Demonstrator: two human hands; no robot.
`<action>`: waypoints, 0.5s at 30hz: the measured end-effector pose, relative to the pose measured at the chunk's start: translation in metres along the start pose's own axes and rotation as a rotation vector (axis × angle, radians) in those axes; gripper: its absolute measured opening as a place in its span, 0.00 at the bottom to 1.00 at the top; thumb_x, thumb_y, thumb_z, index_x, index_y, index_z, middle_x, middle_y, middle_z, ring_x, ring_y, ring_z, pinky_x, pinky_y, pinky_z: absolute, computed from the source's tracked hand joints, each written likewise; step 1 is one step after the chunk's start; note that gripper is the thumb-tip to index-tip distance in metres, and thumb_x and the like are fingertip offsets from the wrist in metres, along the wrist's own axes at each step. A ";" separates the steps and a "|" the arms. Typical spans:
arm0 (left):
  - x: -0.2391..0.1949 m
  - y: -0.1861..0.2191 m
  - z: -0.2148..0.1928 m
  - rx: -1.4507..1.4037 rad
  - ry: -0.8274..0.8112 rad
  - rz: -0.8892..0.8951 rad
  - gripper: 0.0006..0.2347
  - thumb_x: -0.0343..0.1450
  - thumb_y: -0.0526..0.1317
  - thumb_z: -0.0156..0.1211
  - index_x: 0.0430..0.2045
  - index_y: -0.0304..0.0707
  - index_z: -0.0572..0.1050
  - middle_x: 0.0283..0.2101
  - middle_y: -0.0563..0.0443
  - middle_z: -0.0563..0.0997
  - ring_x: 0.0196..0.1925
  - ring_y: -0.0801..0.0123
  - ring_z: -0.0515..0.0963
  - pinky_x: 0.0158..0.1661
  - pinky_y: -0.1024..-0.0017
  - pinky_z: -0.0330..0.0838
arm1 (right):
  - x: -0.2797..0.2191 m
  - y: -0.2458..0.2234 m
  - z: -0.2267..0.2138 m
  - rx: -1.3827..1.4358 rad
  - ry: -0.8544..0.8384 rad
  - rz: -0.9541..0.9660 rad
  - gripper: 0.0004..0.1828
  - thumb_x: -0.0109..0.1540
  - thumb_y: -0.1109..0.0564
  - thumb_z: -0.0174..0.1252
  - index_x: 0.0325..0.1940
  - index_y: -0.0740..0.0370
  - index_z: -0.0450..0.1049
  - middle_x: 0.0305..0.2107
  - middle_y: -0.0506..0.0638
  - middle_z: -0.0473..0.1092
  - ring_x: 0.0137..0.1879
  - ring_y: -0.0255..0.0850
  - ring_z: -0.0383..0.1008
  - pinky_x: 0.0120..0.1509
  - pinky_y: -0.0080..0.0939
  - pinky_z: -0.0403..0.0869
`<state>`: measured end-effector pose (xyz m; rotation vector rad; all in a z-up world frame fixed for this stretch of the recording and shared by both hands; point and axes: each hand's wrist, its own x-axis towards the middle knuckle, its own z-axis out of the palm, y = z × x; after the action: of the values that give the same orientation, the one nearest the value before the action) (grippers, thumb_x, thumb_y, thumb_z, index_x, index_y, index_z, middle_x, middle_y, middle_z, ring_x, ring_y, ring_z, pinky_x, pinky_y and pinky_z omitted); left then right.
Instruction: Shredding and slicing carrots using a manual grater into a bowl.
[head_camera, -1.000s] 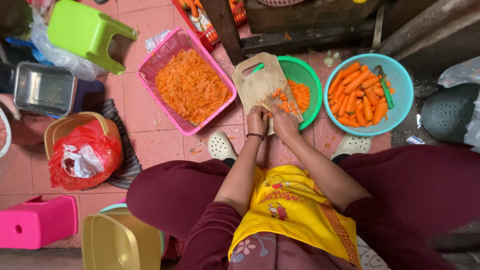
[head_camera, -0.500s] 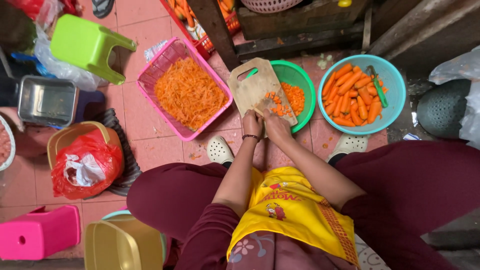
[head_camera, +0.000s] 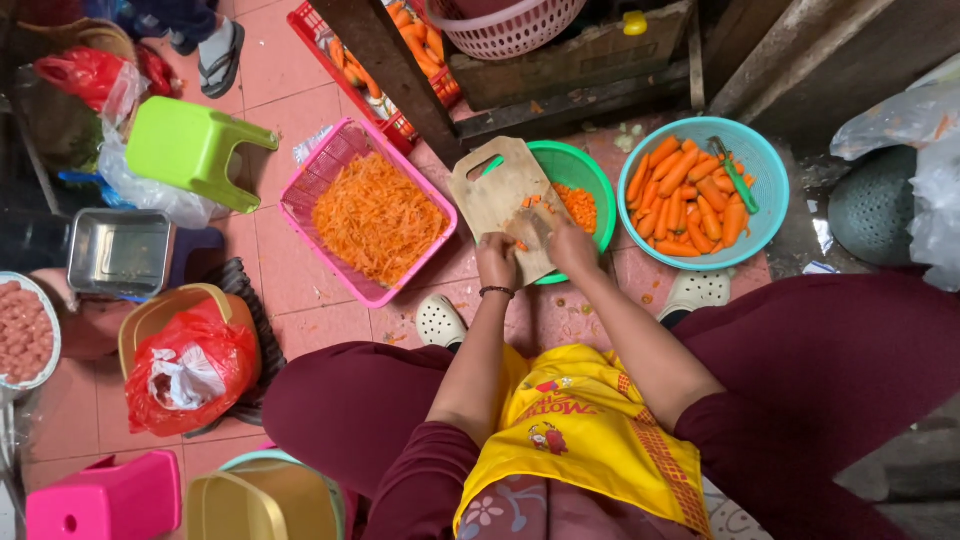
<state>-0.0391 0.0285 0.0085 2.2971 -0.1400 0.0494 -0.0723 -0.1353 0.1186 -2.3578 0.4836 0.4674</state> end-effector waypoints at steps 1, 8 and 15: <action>0.000 -0.001 -0.003 0.003 -0.006 0.000 0.07 0.63 0.29 0.67 0.27 0.44 0.77 0.38 0.50 0.76 0.46 0.50 0.79 0.51 0.61 0.75 | 0.013 0.010 0.004 0.004 -0.002 0.004 0.21 0.70 0.52 0.45 0.67 0.58 0.62 0.46 0.70 0.75 0.58 0.69 0.75 0.62 0.66 0.72; 0.015 -0.075 0.007 -0.125 -0.015 -0.549 0.41 0.60 0.38 0.78 0.68 0.42 0.59 0.59 0.22 0.63 0.66 0.28 0.66 0.67 0.51 0.64 | 0.001 -0.018 0.012 0.029 0.053 -0.216 0.16 0.64 0.50 0.53 0.55 0.52 0.71 0.40 0.66 0.78 0.53 0.64 0.78 0.57 0.64 0.76; 0.027 -0.164 -0.001 0.035 -0.293 -0.718 0.44 0.53 0.48 0.85 0.65 0.55 0.65 0.59 0.29 0.72 0.62 0.43 0.76 0.59 0.60 0.74 | -0.008 -0.051 -0.013 -0.041 0.149 -0.184 0.15 0.66 0.56 0.53 0.55 0.66 0.70 0.40 0.70 0.76 0.50 0.66 0.79 0.56 0.65 0.77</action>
<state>0.0069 0.1352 -0.1106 2.2493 0.5406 -0.6539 -0.0535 -0.1071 0.1593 -2.4596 0.3232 0.2195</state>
